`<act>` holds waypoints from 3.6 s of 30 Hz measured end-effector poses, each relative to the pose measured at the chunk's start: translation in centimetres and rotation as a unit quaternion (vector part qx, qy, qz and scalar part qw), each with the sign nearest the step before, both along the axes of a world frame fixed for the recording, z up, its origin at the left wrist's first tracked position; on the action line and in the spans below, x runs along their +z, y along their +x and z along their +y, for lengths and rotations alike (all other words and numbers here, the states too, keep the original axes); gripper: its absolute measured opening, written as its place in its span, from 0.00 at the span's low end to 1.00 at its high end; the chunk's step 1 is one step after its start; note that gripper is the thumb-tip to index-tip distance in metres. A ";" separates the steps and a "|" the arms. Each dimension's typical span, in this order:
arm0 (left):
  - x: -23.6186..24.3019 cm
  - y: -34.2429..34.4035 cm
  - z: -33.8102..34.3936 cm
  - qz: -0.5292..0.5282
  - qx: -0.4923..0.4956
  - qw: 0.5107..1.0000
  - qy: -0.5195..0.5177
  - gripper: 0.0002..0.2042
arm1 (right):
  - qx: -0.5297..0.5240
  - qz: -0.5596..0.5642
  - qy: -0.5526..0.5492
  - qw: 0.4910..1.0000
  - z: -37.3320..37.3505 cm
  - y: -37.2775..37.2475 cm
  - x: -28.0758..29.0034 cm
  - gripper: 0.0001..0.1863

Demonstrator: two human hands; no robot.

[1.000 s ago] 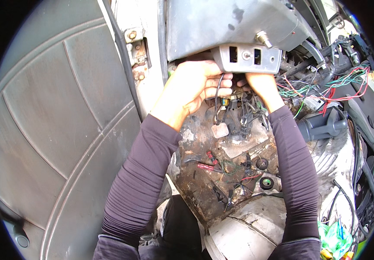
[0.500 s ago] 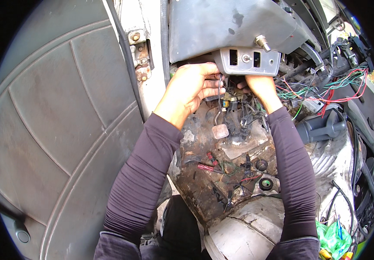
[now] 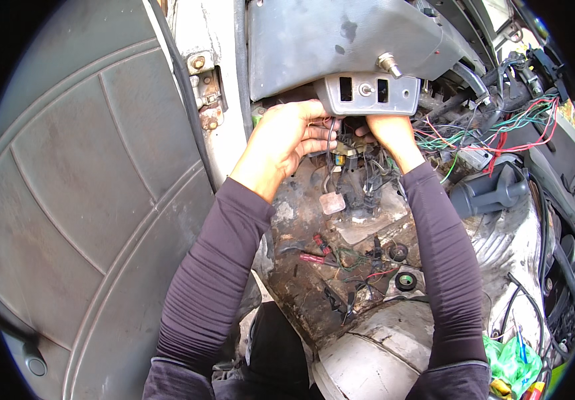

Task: The person works on a vehicle's wiring harness under the dashboard, repeatedly connecting and disconnecting a blue connector while manipulating several wires. The hands adjust wire positions and tuck components into the confined space beneath the dashboard.

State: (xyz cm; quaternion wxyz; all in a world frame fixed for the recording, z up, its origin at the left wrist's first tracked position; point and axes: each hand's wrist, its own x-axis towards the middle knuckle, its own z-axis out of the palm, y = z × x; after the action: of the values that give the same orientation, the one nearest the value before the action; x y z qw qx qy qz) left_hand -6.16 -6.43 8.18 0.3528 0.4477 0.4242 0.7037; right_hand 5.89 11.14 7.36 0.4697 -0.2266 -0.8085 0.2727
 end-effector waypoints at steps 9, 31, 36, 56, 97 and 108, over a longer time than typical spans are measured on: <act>-0.4 -0.3 0.6 -0.040 -0.040 0.998 0.037 0.11 | 0.012 0.026 -0.009 1.000 -0.2 -0.1 -0.2 0.18; 0.0 -0.4 1.7 -0.138 -0.112 0.981 0.075 0.10 | -0.010 -0.012 0.031 0.999 0.2 -0.1 -0.4 0.14; 0.4 -0.5 1.2 -0.070 -0.073 0.993 0.054 0.11 | -0.009 -0.005 0.023 1.000 -0.1 -0.1 -0.2 0.13; -0.3 2.1 -1.3 0.142 0.078 0.987 0.004 0.09 | 0.046 0.035 -0.032 0.998 0.2 0.4 -0.5 0.14; -10.2 3.6 0.6 0.100 0.076 0.992 -0.022 0.07 | 0.143 0.009 -0.301 0.943 -6.8 4.6 -7.2 0.11; -9.5 3.0 2.1 0.245 0.209 0.944 -0.076 0.19 | 0.098 0.074 -0.229 0.966 -5.5 4.2 -7.0 0.11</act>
State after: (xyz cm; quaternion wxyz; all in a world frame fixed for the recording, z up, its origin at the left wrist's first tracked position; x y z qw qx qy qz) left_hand -3.19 -4.31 -1.29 0.1161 0.4792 0.6339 0.5959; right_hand 10.07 5.63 0.37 0.4349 -0.2267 -0.7059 0.5111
